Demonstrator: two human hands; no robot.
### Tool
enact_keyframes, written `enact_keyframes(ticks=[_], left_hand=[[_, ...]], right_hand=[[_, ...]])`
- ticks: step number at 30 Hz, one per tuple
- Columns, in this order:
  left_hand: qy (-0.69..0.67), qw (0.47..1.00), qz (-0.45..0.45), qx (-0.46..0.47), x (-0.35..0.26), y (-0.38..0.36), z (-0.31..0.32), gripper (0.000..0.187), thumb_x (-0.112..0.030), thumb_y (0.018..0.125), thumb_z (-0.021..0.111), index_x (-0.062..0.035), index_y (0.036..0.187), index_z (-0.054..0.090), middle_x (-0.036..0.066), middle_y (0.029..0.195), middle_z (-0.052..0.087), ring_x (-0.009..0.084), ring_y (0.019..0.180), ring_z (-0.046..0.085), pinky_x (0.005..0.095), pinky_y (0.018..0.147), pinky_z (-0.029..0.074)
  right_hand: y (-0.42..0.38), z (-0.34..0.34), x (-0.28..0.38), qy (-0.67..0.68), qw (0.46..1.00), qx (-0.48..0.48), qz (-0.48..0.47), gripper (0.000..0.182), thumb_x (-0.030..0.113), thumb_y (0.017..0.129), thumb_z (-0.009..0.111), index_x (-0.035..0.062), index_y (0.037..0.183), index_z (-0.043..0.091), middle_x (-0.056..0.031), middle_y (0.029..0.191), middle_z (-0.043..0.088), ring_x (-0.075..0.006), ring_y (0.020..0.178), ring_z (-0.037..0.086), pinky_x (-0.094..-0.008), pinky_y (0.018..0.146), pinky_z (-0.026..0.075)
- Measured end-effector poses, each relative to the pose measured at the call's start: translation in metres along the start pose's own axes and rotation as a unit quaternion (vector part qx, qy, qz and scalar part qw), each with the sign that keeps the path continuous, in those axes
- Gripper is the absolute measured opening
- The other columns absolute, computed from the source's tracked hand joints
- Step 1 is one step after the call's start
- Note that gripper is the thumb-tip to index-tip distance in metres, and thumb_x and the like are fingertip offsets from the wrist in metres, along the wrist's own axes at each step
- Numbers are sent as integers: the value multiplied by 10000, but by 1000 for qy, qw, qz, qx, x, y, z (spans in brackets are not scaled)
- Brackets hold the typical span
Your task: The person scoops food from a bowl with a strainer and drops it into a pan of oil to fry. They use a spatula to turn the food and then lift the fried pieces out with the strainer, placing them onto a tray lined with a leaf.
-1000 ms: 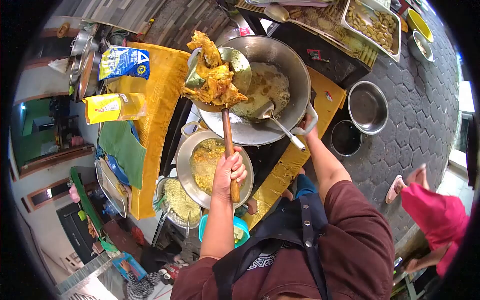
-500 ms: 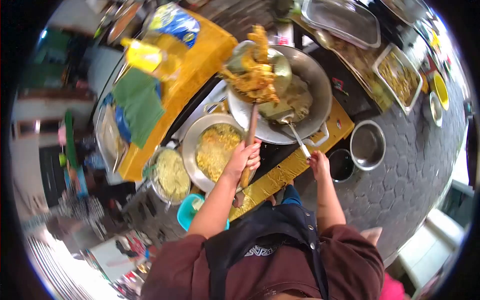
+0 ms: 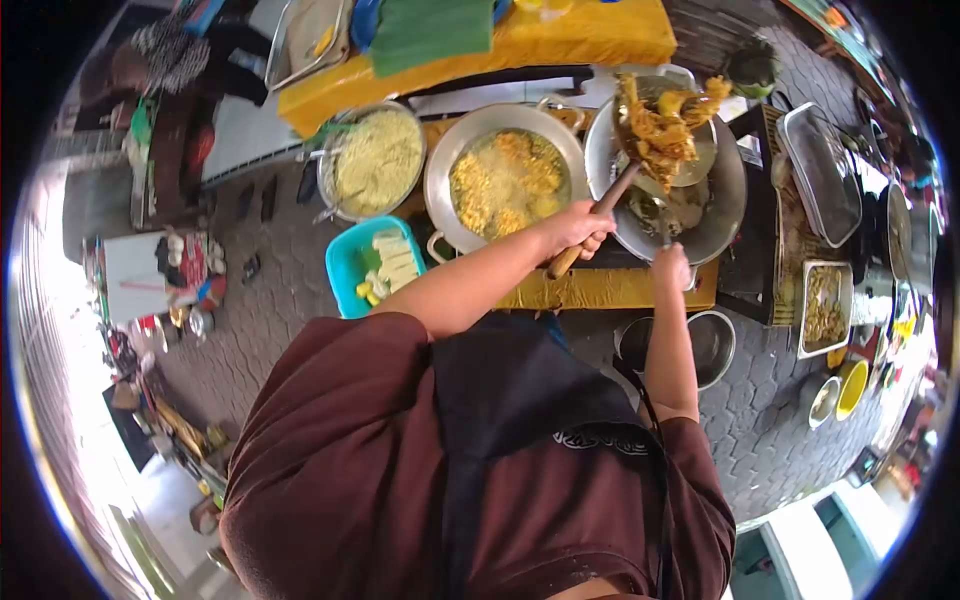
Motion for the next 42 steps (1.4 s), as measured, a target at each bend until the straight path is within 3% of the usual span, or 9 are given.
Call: enact_keyframes(ticks=[3, 4, 7, 8, 11, 29, 37, 40, 42], left_hand=[[-6, 1000, 4, -10, 1, -6, -4, 118, -117, 856, 518, -93, 840, 404, -59, 588, 327, 36, 419, 302, 222, 378, 275], [-8, 1000, 6, -14, 3, -8, -6, 126, -110, 848, 524, -96, 832, 399, -56, 591, 335, 36, 426, 314, 225, 383, 293], [-30, 999, -9, -24, 15, -11, -12, 133, -105, 842, 524, -101, 819, 393, -52, 593, 351, 38, 430, 329, 227, 388, 309], [-16, 999, -3, -30, 16, -18, -12, 142, -106, 839, 524, -108, 802, 387, -48, 595, 365, 39, 434, 342, 225, 393, 319], [-29, 999, -15, -22, 33, -14, -19, 145, -106, 838, 525, -109, 808, 383, -41, 605, 375, 43, 435, 351, 225, 391, 327], [-13, 998, -54, -13, 55, -6, -23, 200, -89, 809, 561, -76, 879, 374, 10, 624, 418, 84, 457, 396, 282, 394, 363], [-25, 999, -46, -7, 54, -4, -23, 202, -92, 811, 568, -81, 882, 380, 7, 643, 421, 75, 470, 401, 253, 397, 359], [-8, 999, -42, -21, 52, -6, -18, 185, -103, 823, 556, -97, 842, 372, -13, 627, 396, 67, 466, 380, 252, 398, 341], [-10, 999, -39, -23, 46, -11, -14, 192, -99, 834, 541, -118, 794, 354, -30, 616, 368, 65, 455, 352, 263, 397, 322]], right_hand=[[18, -20, -19, 51, 999, -13, -7, 339, 305, 799, 493, 1, 927, 573, -212, 940, 619, -333, 854, 615, -431, 767, 470], [31, -11, -41, 196, 980, -16, 21, 331, 296, 802, 505, -12, 907, 563, -183, 860, 616, -300, 746, 603, -416, 665, 474], [9, -28, -53, 528, 841, 46, 111, 271, 272, 819, 528, 9, 883, 544, -57, 639, 508, -158, 436, 434, -308, 353, 348], [-8, -44, -39, 584, 798, 49, 141, 232, 280, 839, 519, 51, 877, 533, 1, 569, 403, -94, 365, 321, -239, 294, 212], [-22, -61, -30, 665, 727, 125, 113, 220, 290, 833, 541, 70, 826, 537, 38, 490, 318, -68, 371, 277, -231, 326, 201], [-77, -79, -22, 666, 732, 86, 118, 204, 265, 873, 462, 71, 811, 478, 27, 514, 315, -88, 352, 265, -263, 302, 234], [-77, -82, -19, 652, 747, 16, 127, 127, 216, 804, 480, 92, 778, 475, 35, 503, 293, -77, 351, 235, -243, 306, 190], [-76, -79, -19, 645, 753, 97, 88, 123, 215, 792, 495, 94, 772, 483, 38, 506, 299, -77, 353, 237, -239, 308, 187], [-76, -79, -23, 664, 733, 30, 147, 108, 199, 771, 504, 92, 774, 495, 40, 514, 304, -77, 353, 239, -234, 313, 187]])
Point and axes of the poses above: each hand's wrist, its own y-axis towards the middle knuckle, its own z-axis out of the palm, x = y × z, the point moved 4 cm from there along y, towards the middle knuckle
